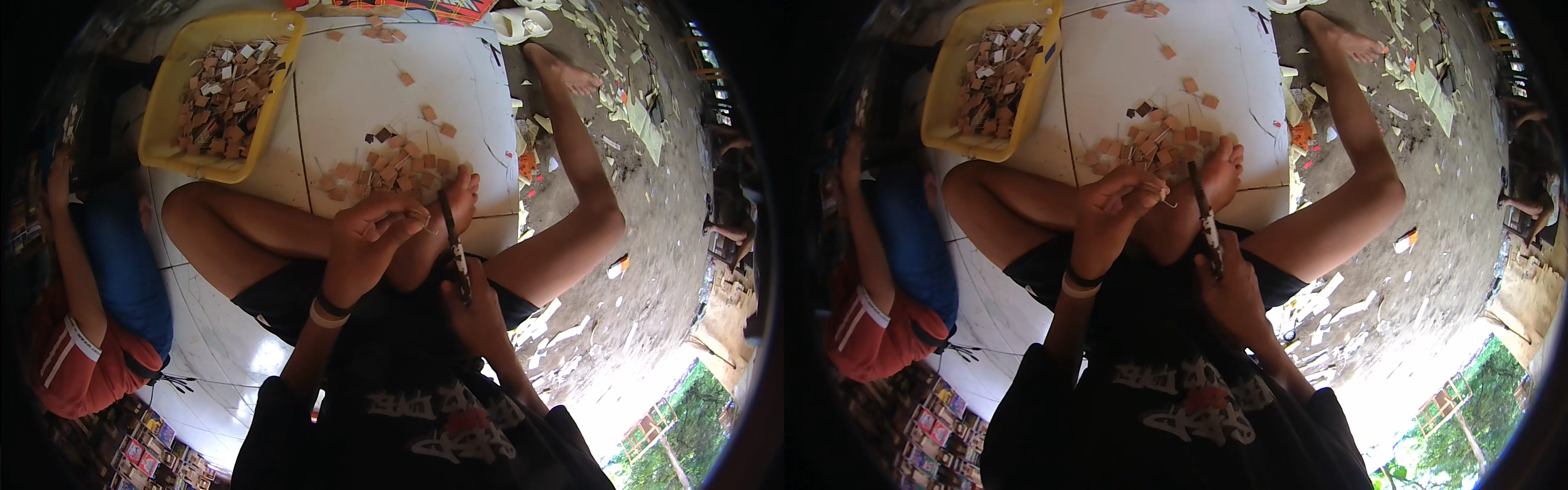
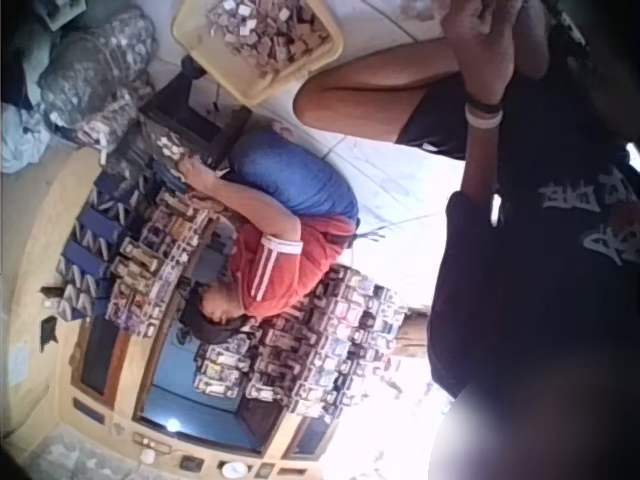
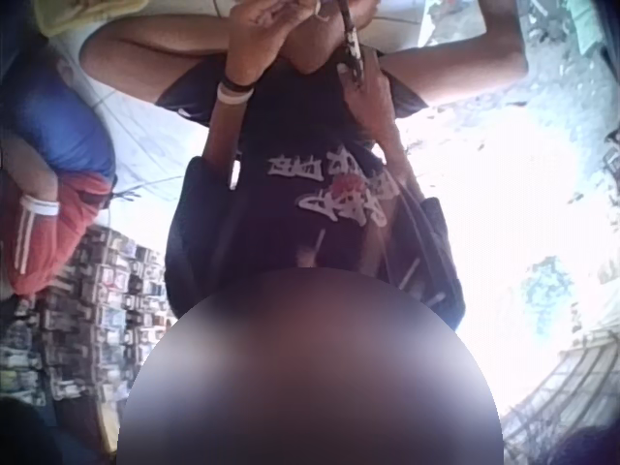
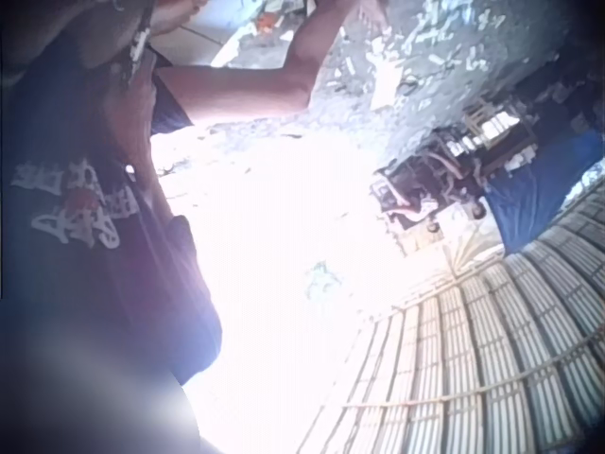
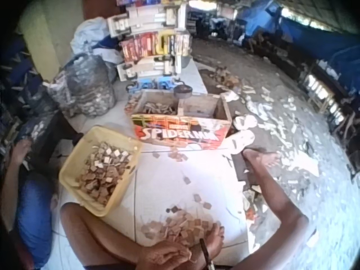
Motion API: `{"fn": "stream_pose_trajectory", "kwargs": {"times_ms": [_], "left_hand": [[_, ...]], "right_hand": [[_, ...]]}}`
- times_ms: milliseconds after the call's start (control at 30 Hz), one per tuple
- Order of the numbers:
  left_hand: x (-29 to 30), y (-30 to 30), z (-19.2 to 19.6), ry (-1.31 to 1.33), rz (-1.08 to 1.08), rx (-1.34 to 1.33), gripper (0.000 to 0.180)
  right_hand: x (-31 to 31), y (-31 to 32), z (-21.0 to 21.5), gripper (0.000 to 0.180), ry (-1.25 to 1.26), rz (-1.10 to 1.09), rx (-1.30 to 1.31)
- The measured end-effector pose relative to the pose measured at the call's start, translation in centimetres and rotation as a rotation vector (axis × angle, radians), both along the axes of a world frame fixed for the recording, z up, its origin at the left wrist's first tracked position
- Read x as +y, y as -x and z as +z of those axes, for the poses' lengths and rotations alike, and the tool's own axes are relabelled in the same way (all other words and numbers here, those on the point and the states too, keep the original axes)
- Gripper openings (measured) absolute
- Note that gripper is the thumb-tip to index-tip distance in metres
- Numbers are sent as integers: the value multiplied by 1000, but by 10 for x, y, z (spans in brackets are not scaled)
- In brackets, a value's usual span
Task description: The person sits on the floor and uses a knife to shave and shape small wooden blocks. They hold each block in one hand and carefully pare away material with the other, placing finished pieces into a yellow container.
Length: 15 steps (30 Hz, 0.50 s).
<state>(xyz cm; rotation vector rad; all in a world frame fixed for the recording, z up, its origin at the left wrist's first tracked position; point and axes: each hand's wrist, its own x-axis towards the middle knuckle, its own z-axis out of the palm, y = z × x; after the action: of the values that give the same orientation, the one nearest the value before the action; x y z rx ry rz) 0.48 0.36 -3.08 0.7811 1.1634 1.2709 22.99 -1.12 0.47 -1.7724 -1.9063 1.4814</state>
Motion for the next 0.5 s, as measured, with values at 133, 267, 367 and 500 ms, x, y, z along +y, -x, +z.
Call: {"fn": "stream_pose_trajectory", "kwargs": {"times_ms": [133, 267, 367, 500], "left_hand": [[7, 12, -3, 272, -289, 460, 26], [34, 11, -29, 101, 338, -38, 29], [44, 27, -46, 52, 465, 70, 35], [45, 31, -67, 183, 85, 707, 31]], "right_hand": [[4, -12, -10, 32, 238, -201, 134], [8, -21, -11, 36, 300, -292, 260], [9, -21, -10, 37, 324, -315, 293], [10, -17, -11, 36, 341, -311, 285]]}}
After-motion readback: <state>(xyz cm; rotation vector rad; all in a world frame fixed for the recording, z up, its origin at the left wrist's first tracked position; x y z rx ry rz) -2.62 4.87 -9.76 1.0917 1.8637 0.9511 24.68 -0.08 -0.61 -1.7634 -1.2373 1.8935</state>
